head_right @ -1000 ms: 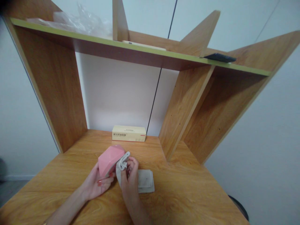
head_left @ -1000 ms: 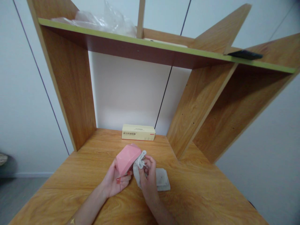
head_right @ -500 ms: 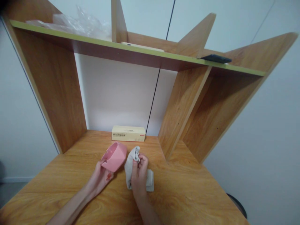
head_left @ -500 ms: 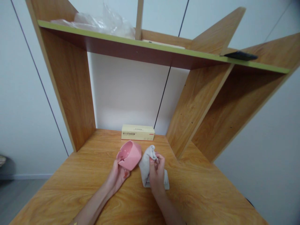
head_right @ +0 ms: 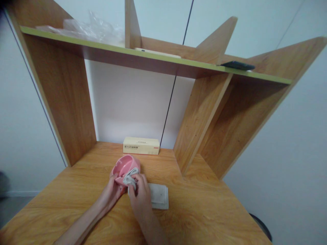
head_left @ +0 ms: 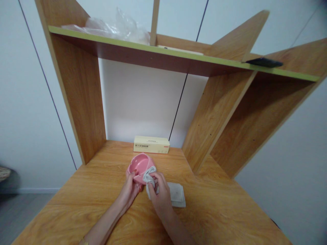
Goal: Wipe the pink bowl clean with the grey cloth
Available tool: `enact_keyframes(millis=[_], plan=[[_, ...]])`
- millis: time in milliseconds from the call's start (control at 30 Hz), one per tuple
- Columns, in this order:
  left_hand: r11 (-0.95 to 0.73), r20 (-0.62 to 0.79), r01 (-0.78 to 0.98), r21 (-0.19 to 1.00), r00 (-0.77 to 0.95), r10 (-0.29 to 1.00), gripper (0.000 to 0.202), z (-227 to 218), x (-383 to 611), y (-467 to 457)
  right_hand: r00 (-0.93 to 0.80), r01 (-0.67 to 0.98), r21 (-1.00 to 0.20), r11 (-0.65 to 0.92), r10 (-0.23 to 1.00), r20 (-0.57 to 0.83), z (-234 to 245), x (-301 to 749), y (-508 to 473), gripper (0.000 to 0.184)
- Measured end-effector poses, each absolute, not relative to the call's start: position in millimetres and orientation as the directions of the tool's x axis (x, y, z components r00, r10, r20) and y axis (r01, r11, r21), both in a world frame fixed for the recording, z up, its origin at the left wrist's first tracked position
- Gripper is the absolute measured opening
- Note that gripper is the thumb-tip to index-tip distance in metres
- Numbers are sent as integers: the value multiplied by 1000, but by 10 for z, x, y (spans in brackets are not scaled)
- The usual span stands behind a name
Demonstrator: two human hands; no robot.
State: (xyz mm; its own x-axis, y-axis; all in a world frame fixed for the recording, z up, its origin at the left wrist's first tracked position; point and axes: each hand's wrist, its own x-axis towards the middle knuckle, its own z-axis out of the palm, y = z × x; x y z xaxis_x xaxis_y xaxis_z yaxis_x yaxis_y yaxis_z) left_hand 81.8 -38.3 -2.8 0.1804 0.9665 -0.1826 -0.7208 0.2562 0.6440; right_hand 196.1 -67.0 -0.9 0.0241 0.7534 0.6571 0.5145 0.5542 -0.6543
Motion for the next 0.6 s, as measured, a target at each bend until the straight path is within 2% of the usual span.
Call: enact_keyframes(millis=[100,200,400,467,600], plan=[[172,-163,-724,668,83,983,36,18,812,-429,-148,596,-535,599,737,660,-29,1880,-700,24],[164,-188,-701,694,44,981,39,36,818,-438,-167,661,-469,586,724,669,-54,1874,-685,23],[143,-169,-666,732,25,985,43,20,763,-384,132,588,-638,498,719,682,-12,2065,-586,20],[175,-196,-643,745,40,980,41,26,735,-389,148,550,-667,502,728,669,17,2157,-561,19],[268,-239,-597,756,129,962,24,-1,689,-413,136,488,-704,516,752,646,56,2319,-536,20]])
